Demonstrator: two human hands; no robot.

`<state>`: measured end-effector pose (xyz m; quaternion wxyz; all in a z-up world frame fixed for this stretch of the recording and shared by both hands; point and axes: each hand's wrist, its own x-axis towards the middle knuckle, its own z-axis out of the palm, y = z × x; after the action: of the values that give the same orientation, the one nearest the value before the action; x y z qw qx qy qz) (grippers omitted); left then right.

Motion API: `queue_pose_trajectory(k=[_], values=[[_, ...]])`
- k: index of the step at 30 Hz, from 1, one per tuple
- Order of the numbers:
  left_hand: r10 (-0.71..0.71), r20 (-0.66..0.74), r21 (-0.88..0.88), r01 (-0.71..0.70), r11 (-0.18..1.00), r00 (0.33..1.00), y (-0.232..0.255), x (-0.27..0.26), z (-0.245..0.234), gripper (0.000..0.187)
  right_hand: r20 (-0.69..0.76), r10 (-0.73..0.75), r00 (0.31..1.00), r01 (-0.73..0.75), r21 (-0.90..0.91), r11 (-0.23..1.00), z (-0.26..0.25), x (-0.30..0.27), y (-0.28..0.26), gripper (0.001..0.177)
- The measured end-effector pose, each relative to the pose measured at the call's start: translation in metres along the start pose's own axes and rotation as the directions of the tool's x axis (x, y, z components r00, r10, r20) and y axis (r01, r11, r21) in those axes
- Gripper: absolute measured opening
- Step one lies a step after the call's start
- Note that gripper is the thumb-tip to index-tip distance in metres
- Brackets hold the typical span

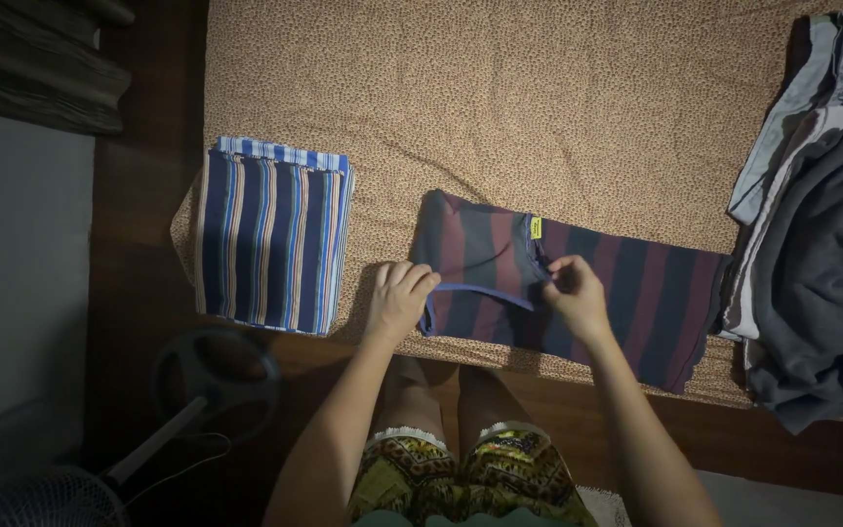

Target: The person folds a striped tank top by hand on a bed, smoothing the fabric and aligning the edges into a rectangular shape.

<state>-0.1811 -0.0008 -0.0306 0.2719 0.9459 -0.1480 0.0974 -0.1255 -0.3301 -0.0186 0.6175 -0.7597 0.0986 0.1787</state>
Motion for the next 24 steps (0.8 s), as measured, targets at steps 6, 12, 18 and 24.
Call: queue_pose_trajectory(k=[6,12,18,24], values=[[-0.126,0.288,-0.106,0.163,0.981,0.949,0.000,0.014,-0.015,0.043,-0.116,0.103,0.988,-0.150,-0.539,0.829,0.022,0.003,-0.021,0.034],[-0.254,0.269,-0.103,0.290,0.951,0.929,-0.024,0.073,-0.013,0.045,-0.170,-0.123,0.978,0.022,-0.501,0.865,0.037,0.032,-0.041,0.028],[-0.205,0.297,-0.100,0.244,0.965,0.932,-0.048,0.134,-0.014,0.038,-0.211,-0.077,0.974,-0.040,-0.501,0.865,0.052,0.062,-0.047,0.033],[-0.117,0.506,-0.075,0.179,0.981,0.854,-0.059,0.164,-0.016,0.023,-0.218,-0.317,0.923,0.128,-0.601,0.789,0.061,0.065,-0.035,0.035]])
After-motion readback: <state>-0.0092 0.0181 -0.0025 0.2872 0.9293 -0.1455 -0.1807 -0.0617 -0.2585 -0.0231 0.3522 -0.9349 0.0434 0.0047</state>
